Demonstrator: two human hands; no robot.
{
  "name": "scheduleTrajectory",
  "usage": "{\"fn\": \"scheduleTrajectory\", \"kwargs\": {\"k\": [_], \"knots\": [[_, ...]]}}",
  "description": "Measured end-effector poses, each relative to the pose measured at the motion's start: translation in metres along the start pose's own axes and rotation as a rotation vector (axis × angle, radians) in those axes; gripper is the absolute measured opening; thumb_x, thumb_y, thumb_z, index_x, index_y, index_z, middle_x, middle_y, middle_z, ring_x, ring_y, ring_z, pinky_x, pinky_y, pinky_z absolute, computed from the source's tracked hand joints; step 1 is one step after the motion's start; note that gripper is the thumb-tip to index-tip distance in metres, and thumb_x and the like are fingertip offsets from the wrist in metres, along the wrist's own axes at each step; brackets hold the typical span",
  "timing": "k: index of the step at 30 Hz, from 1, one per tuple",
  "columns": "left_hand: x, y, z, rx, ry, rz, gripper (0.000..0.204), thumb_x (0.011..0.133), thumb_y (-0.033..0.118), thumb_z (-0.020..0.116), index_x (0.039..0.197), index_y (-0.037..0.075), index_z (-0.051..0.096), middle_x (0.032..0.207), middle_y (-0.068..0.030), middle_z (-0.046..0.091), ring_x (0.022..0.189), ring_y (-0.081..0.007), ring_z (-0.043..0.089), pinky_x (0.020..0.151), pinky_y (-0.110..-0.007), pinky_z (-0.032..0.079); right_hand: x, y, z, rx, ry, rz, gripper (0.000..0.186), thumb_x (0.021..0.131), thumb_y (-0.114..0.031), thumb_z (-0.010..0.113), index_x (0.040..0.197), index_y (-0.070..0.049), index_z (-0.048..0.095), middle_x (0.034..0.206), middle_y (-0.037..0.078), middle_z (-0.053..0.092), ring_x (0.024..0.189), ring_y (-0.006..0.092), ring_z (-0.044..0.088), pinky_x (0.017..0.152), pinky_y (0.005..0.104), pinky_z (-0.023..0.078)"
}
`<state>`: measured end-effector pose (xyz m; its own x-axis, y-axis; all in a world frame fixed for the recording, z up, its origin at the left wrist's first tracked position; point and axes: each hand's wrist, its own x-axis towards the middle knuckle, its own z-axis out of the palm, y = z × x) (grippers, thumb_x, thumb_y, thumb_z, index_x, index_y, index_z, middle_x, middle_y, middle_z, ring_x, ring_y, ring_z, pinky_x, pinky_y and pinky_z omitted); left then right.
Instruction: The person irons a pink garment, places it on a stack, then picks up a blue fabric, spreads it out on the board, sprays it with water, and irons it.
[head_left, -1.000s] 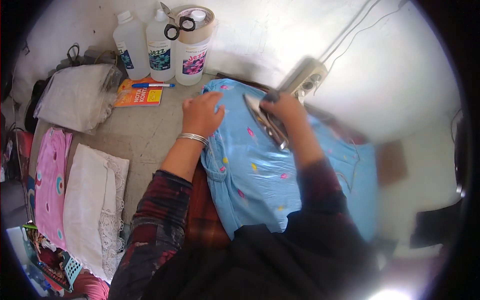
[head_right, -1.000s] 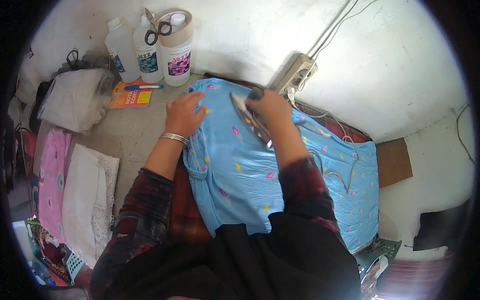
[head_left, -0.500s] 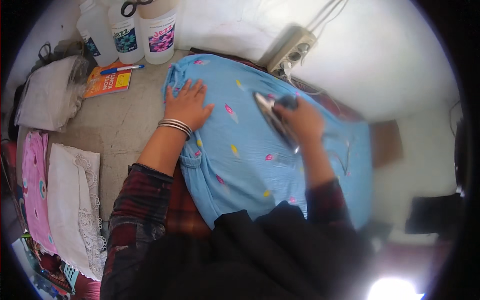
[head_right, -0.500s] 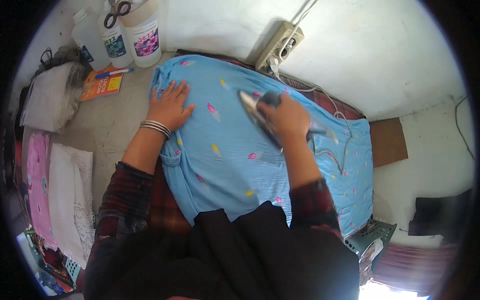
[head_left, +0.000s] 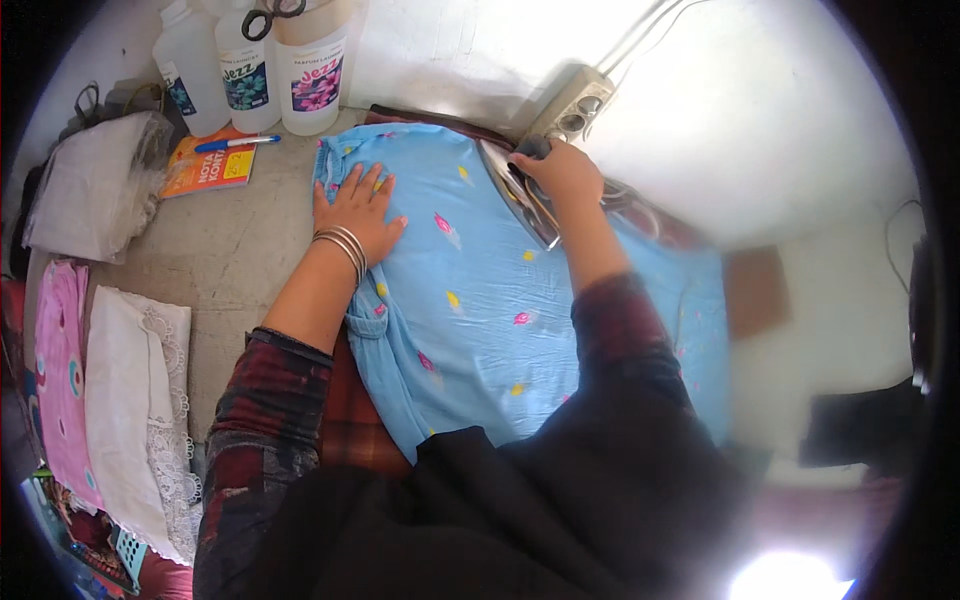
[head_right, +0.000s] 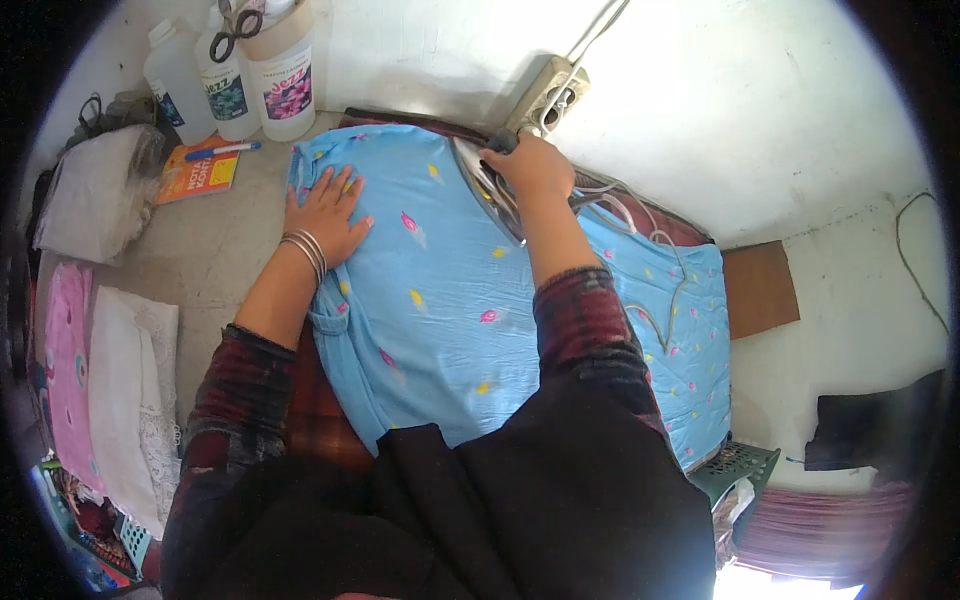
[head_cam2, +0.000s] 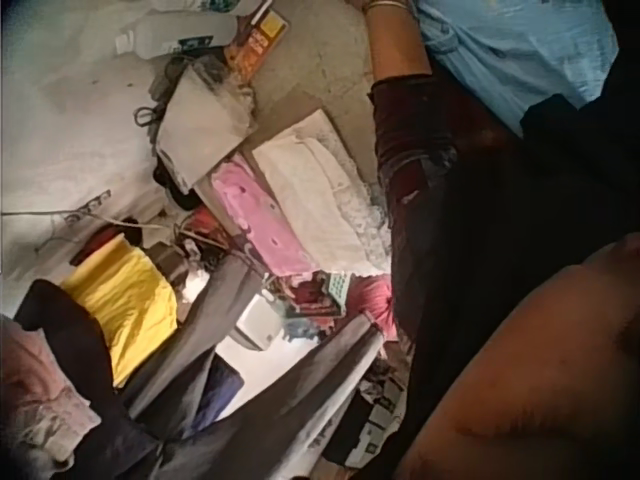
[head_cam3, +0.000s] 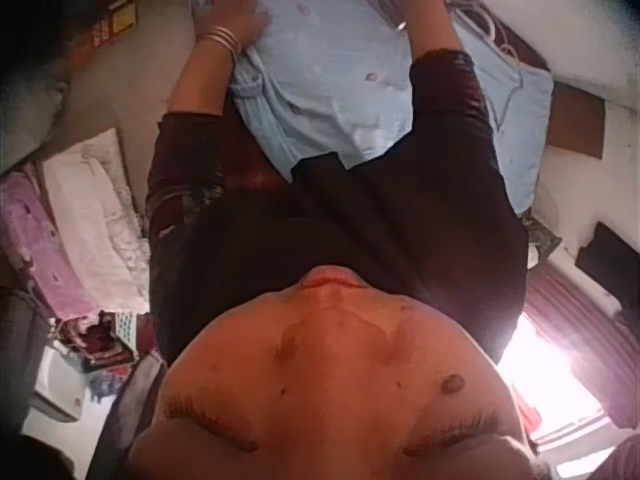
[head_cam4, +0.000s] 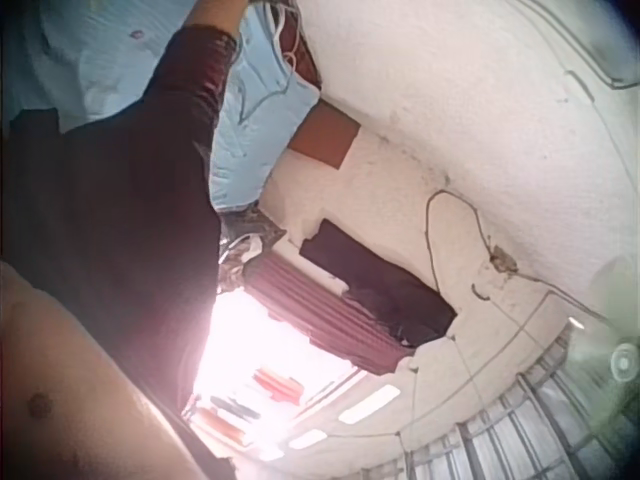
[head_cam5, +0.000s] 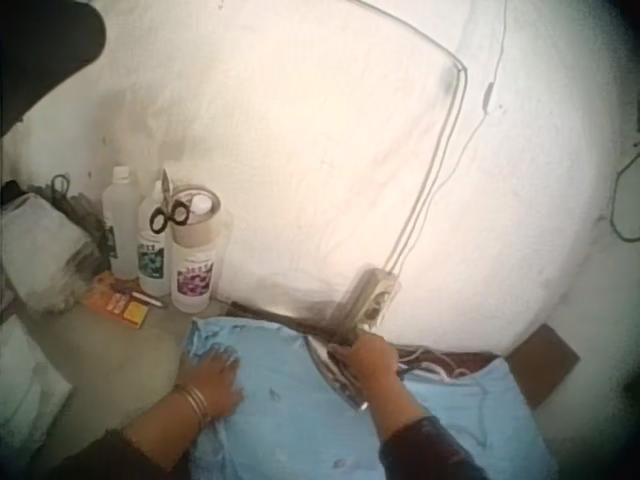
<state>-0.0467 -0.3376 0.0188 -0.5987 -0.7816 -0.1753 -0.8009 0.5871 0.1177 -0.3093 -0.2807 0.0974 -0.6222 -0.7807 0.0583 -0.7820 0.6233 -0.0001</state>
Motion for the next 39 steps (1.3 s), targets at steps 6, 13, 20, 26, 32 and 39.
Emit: {"fn": "scheduleTrajectory", "kwargs": {"k": [6,13,20,26,32,39], "knots": [[-0.003,-0.008,-0.001,-0.031,0.015,-0.017,0.064,0.093,0.048,0.036,0.149,0.021,0.022,0.158,0.0023,0.012,0.145,-0.0175,0.008,0.113,-0.058,0.007,0.008,0.016,0.005,-0.004,-0.025,0.060,0.065,0.071,-0.061,0.067,0.110,-0.010,0.065,0.107,0.013,0.067,0.103,0.0292,0.063,0.084,0.0435,0.050],[0.000,-0.001,0.004,-0.048,0.017,-0.007,0.065,0.093,0.049,0.037,0.149,0.020,0.022,0.158,0.0028,0.011,0.145,-0.0168,0.007,0.113,-0.058,0.008,-0.012,0.041,0.002,-0.013,-0.055,-0.015,0.063,0.071,-0.063,0.066,0.109,-0.012,0.066,0.103,0.014,0.068,0.101,0.0294,0.064,0.084,0.0414,0.049],[0.002,-0.004,0.002,-0.029,0.026,0.027,0.067,0.092,0.050,0.039,0.149,0.021,0.021,0.158,0.0013,0.012,0.145,-0.0191,0.009,0.112,-0.061,0.011,-0.116,0.035,-0.015,0.010,-0.228,-0.055,0.060,0.070,-0.062,0.065,0.099,-0.010,0.068,0.094,0.015,0.068,0.089,0.0303,0.066,0.076,0.0415,0.050],[0.000,-0.004,0.003,-0.006,0.023,-0.015,0.065,0.092,0.050,0.039,0.149,0.022,0.025,0.157,0.0024,0.014,0.145,-0.0169,0.011,0.112,-0.059,0.010,-0.253,0.060,-0.022,0.013,-0.289,-0.214,0.057,0.066,-0.064,0.070,0.083,-0.010,0.066,0.073,0.014,0.066,0.067,0.0348,0.065,0.063,0.0444,0.051],[0.001,-0.005,0.004,0.070,0.026,-0.020,0.067,0.091,0.052,0.038,0.149,0.023,0.024,0.157,0.0021,0.014,0.145,-0.0180,0.011,0.112,-0.060,0.012,-0.157,0.104,-0.014,0.003,-0.134,0.151,0.076,0.069,-0.065,0.065,0.119,-0.008,0.061,0.111,0.017,0.065,0.102,0.0304,0.063,0.085,0.0421,0.049],[0.005,0.003,0.000,0.071,0.012,-0.008,0.068,0.091,0.054,0.036,0.150,0.023,0.022,0.158,0.0023,0.012,0.145,-0.0182,0.009,0.112,-0.060,0.011,-0.071,0.154,-0.010,-0.023,0.007,0.257,0.068,0.070,-0.064,0.064,0.110,-0.008,0.065,0.104,0.014,0.067,0.099,0.0295,0.064,0.082,0.0408,0.050]]}}
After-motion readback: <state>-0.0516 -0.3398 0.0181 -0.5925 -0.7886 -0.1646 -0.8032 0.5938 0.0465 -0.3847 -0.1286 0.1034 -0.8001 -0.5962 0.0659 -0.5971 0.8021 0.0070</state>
